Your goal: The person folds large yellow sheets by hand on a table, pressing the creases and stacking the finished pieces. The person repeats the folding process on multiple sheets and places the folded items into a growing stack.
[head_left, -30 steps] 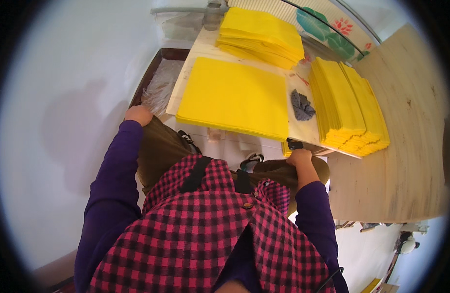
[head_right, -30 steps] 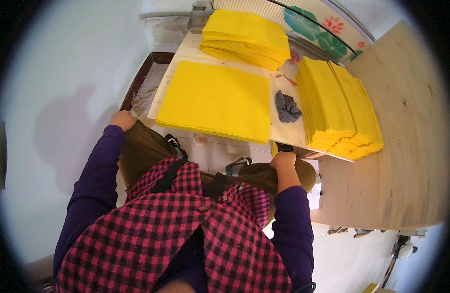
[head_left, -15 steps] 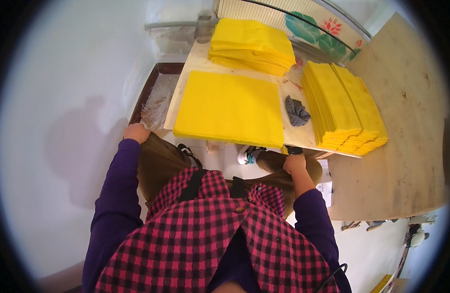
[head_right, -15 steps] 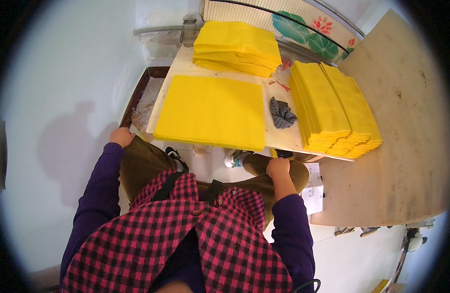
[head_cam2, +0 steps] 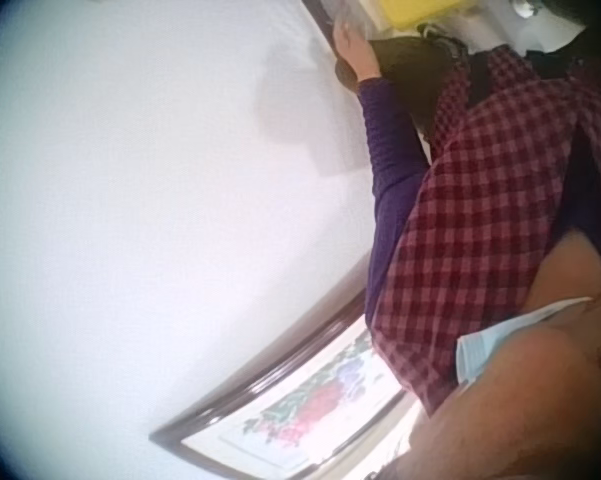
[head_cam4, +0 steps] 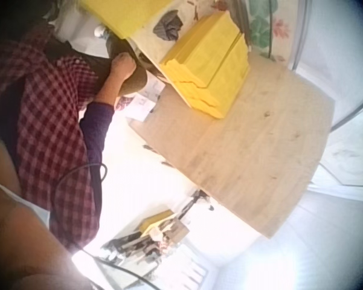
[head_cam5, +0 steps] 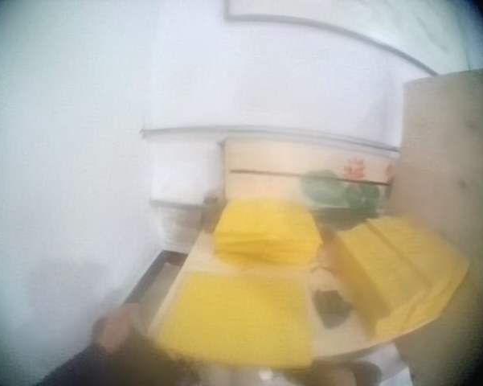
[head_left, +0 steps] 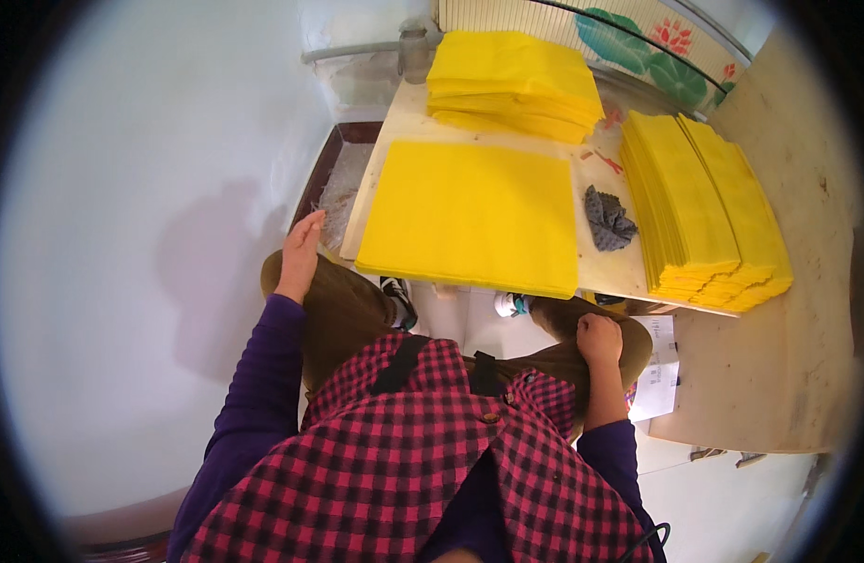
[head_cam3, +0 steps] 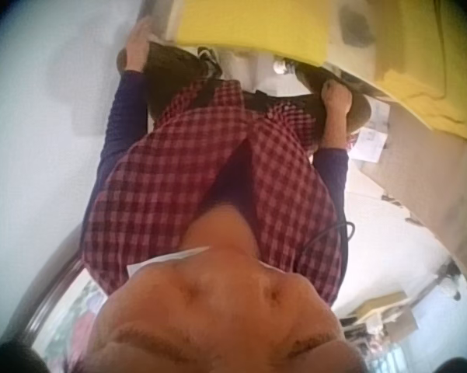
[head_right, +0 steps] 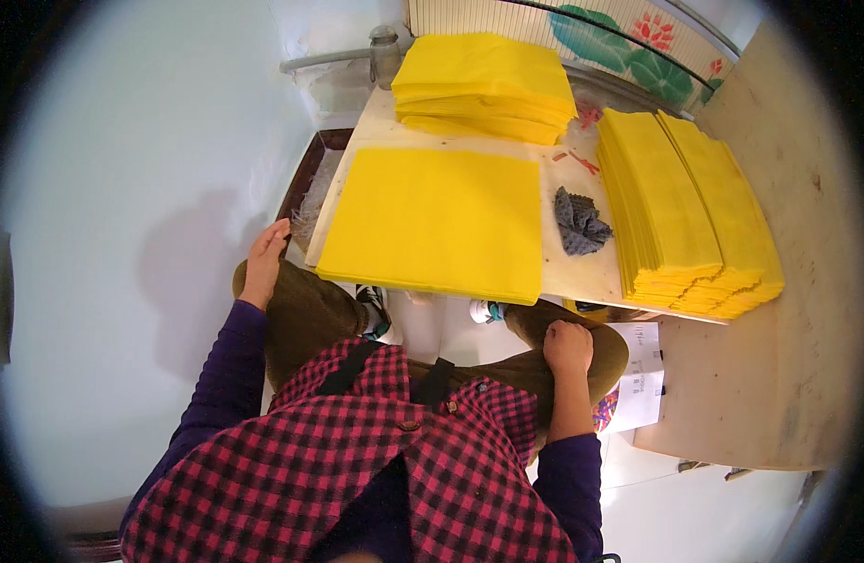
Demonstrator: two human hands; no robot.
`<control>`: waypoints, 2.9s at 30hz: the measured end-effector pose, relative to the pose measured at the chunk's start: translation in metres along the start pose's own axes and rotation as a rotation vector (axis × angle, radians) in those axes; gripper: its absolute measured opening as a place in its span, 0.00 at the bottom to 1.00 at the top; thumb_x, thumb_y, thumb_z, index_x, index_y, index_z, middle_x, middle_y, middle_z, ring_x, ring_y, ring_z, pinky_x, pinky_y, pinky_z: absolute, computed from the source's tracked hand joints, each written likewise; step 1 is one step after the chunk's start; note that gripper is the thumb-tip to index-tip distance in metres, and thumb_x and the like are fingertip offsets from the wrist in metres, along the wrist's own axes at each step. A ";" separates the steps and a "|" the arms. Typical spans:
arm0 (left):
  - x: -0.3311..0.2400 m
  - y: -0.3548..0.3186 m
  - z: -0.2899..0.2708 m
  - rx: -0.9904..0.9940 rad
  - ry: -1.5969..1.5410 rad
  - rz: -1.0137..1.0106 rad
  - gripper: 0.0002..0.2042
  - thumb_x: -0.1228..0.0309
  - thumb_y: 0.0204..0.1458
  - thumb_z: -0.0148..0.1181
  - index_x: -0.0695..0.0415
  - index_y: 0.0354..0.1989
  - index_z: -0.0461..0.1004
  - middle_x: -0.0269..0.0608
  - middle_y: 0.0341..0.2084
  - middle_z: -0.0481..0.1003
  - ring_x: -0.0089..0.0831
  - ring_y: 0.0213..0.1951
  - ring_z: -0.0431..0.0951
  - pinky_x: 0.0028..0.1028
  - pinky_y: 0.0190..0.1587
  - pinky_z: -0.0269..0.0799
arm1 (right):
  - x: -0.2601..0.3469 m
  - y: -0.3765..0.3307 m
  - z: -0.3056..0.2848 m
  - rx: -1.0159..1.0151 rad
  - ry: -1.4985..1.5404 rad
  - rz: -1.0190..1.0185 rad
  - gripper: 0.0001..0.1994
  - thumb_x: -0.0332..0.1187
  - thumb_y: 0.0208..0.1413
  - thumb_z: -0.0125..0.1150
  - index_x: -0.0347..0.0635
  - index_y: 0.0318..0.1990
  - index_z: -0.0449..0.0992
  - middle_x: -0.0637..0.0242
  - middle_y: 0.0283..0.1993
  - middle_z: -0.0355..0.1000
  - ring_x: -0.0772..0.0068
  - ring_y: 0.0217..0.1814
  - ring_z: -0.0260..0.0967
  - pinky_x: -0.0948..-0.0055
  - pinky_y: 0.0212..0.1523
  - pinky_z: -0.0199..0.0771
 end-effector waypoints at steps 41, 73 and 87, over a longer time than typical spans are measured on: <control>-0.021 0.041 0.086 0.152 -0.405 -0.185 0.20 0.66 0.66 0.42 0.65 0.62 0.61 0.45 0.59 0.65 0.33 0.61 0.64 0.28 0.63 0.57 | 0.076 0.030 -0.026 -0.322 0.773 -0.093 0.23 0.35 0.62 0.52 0.33 0.62 0.62 0.46 0.63 0.61 0.47 0.66 0.56 0.58 0.66 0.53; -0.032 0.109 0.083 0.562 0.332 0.538 0.07 0.71 0.56 0.53 0.63 0.35 0.70 0.47 0.34 0.71 0.47 0.41 0.70 0.37 0.46 0.65 | 0.089 0.150 -0.067 -0.028 0.567 -0.341 0.09 0.29 0.61 0.51 0.35 0.46 0.73 0.57 0.48 0.70 0.62 0.52 0.68 0.70 0.53 0.66; -0.029 0.113 0.083 0.455 0.412 0.613 0.07 0.71 0.56 0.54 0.60 0.38 0.73 0.46 0.39 0.73 0.47 0.46 0.71 0.39 0.52 0.65 | 0.079 0.154 -0.071 -0.070 0.550 -0.255 0.11 0.30 0.62 0.51 0.36 0.48 0.73 0.59 0.51 0.70 0.63 0.54 0.67 0.67 0.55 0.65</control>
Point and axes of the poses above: each hand's wrist, its own y-axis towards the middle knuckle, its own z-axis out of the palm, x = y × z, the point moved 1 cm from there along y, towards the middle knuckle
